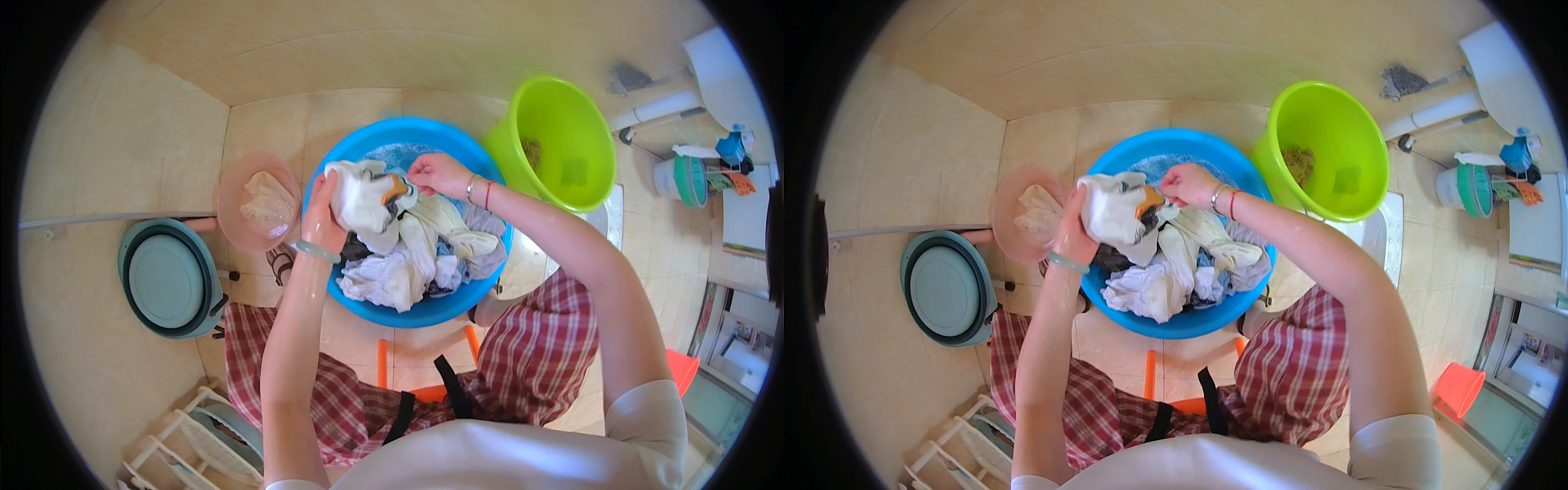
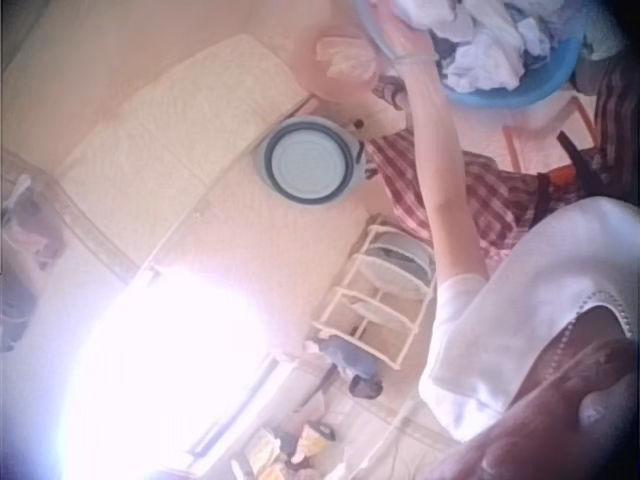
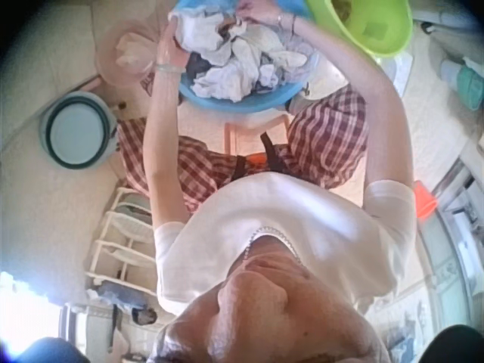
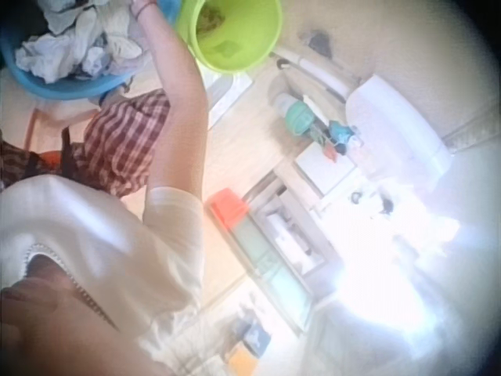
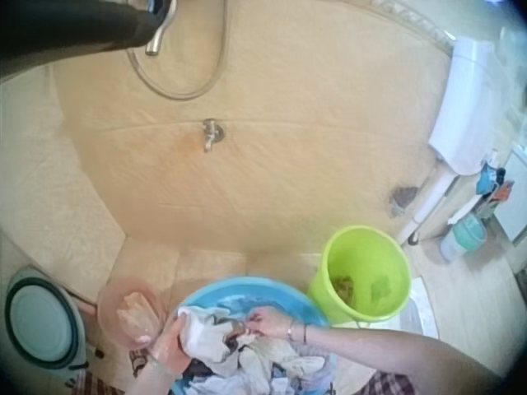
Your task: The person sits on a small stool and hand-washes a pile of clothes in a blue basin filled with soapy water. They repeatedly submerge, agitate, and wring out various garments, including white and blue items, using both hands to scrub the fabric.
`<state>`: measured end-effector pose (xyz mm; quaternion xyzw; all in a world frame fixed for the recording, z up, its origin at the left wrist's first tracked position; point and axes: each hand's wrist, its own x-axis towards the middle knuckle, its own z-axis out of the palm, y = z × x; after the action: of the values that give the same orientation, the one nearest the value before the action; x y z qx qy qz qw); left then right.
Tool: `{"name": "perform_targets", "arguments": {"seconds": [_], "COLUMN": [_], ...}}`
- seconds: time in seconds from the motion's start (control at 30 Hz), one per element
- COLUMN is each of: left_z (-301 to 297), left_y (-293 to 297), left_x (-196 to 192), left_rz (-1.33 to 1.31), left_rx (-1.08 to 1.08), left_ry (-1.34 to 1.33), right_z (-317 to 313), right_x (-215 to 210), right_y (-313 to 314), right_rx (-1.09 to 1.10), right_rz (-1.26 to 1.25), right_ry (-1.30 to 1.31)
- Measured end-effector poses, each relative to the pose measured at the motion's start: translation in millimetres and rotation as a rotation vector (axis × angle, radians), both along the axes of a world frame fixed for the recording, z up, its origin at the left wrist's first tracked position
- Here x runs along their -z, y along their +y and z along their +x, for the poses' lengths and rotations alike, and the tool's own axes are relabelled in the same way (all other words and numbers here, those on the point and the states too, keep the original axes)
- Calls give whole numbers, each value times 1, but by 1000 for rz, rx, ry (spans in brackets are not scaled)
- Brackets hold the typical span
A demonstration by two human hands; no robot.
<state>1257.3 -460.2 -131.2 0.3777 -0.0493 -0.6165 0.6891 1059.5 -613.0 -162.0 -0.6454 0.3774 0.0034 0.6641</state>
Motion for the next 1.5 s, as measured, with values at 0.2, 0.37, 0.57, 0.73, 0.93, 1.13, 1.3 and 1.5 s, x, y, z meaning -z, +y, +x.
{"name": "perform_targets", "arguments": {"seconds": [0.2, 0.37, 0.57, 0.73, 0.93, 1.13, 1.3, 1.5], "left_z": [-47, -28, 14, 21, -2, 0, -13, -22], "left_y": [-8, -6, -5, -4, -77, -108, -77, -97], "left_x": [-30, -26, 106, 173, 162, 228, 276, 204], "left_rz": [-14, -63, 261, 640, 501, 587, 511, 185], "left_rx": [20, -135, -272, 135, 291, 597, 94, 101], "left_ry": [-145, 8, -345, -1271, -1860, -1408, -907, 381], "right_z": [-6, -16, -53, -57, 8, 28, 60, 43], "right_x": [64, 90, 70, 120, 170, 212, 209, 110], "right_y": [-18, -17, -29, -35, -33, -34, -48, 22], "right_rx": [-300, -21, 330, -10, 132, -421, -38, -84], "right_rz": [-592, -47, -199, -854, -861, -962, -404, -799], "right_ry": [133, -211, -415, 38, 229, 499, 390, -232]}}
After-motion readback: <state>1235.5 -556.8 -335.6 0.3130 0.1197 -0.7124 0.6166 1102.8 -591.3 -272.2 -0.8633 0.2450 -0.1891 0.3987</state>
